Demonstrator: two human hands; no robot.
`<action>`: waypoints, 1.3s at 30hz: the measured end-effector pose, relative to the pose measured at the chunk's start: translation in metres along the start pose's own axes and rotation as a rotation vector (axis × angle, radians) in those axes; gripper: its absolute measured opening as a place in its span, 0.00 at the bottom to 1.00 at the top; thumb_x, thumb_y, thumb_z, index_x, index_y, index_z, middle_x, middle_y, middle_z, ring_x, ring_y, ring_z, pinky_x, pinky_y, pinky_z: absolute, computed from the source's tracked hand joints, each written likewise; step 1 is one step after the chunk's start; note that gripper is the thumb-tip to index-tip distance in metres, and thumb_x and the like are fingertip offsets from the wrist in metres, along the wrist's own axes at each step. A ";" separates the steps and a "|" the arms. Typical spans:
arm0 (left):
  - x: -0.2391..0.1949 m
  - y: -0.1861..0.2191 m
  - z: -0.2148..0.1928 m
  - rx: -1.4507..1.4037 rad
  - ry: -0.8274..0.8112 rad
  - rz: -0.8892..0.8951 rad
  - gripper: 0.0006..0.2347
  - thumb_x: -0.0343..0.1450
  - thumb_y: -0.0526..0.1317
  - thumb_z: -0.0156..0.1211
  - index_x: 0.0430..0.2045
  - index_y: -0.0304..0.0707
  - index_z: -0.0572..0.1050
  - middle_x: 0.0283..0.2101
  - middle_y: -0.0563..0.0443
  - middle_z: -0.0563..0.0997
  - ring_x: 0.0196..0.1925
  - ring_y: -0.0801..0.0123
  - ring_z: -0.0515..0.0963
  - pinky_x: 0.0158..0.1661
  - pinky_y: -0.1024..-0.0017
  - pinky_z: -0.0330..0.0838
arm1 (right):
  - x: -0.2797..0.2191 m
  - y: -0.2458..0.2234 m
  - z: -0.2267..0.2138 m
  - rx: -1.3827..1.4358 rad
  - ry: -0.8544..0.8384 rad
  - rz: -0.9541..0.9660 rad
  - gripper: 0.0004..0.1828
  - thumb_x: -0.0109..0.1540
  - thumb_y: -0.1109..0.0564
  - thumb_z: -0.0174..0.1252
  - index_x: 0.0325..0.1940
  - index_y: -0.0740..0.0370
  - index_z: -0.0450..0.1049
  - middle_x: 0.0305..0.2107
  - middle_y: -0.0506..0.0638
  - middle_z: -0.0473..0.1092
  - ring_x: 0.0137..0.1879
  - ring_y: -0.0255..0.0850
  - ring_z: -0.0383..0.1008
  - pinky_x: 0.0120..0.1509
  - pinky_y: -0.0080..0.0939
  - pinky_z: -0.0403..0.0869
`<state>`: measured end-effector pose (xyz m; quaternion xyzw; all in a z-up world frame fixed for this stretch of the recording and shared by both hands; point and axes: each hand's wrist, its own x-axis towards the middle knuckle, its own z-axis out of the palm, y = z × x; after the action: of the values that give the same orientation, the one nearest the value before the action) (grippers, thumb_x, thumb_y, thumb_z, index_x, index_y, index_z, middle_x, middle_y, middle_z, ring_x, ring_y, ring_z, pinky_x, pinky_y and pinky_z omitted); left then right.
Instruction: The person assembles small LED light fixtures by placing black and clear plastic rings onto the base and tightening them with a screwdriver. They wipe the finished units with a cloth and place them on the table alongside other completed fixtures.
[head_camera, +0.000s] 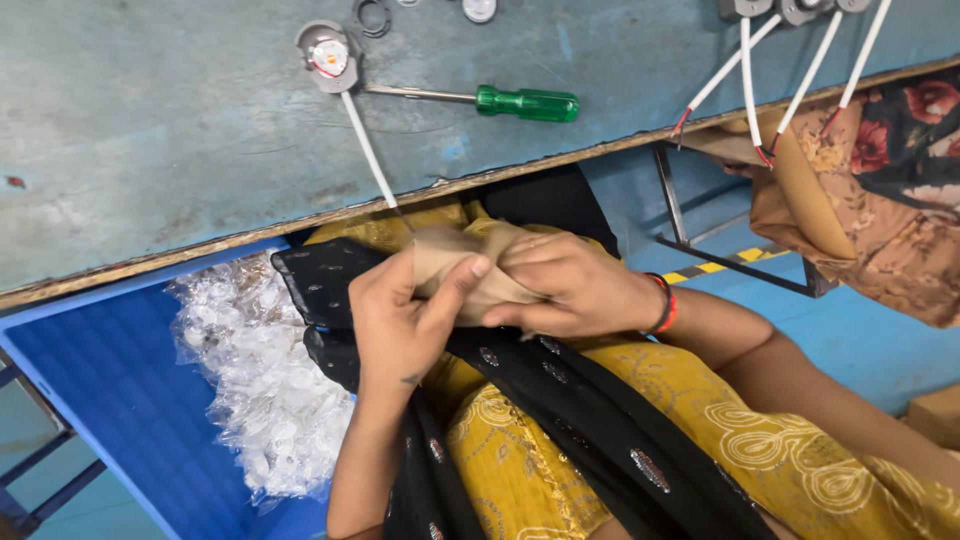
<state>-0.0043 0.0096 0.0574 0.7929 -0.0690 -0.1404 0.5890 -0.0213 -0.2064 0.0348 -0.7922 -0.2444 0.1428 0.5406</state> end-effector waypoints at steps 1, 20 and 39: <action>0.000 -0.003 0.002 -0.047 0.000 -0.075 0.05 0.72 0.37 0.68 0.31 0.32 0.81 0.26 0.56 0.81 0.28 0.84 0.76 0.30 0.80 0.71 | -0.004 0.000 0.000 0.065 -0.006 -0.007 0.18 0.63 0.50 0.70 0.35 0.68 0.75 0.36 0.59 0.72 0.42 0.52 0.76 0.50 0.46 0.72; 0.145 -0.126 -0.033 0.636 0.366 0.293 0.33 0.63 0.45 0.83 0.62 0.35 0.73 0.61 0.39 0.74 0.66 0.42 0.69 0.66 0.53 0.59 | -0.014 0.028 -0.003 1.090 0.655 0.320 0.10 0.68 0.66 0.56 0.54 0.71 0.71 0.34 0.49 0.68 0.38 0.34 0.71 0.49 0.41 0.76; 0.024 -0.066 0.019 -1.443 0.031 -0.228 0.32 0.63 0.29 0.57 0.67 0.42 0.59 0.59 0.43 0.73 0.60 0.57 0.77 0.61 0.64 0.73 | 0.030 0.032 0.030 -0.384 0.294 -0.114 0.19 0.60 0.67 0.59 0.56 0.61 0.74 0.52 0.61 0.68 0.51 0.55 0.74 0.51 0.49 0.75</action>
<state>0.0090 0.0050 -0.0140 0.2115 0.1321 -0.2001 0.9475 -0.0034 -0.1760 -0.0046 -0.8777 -0.2298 -0.0539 0.4169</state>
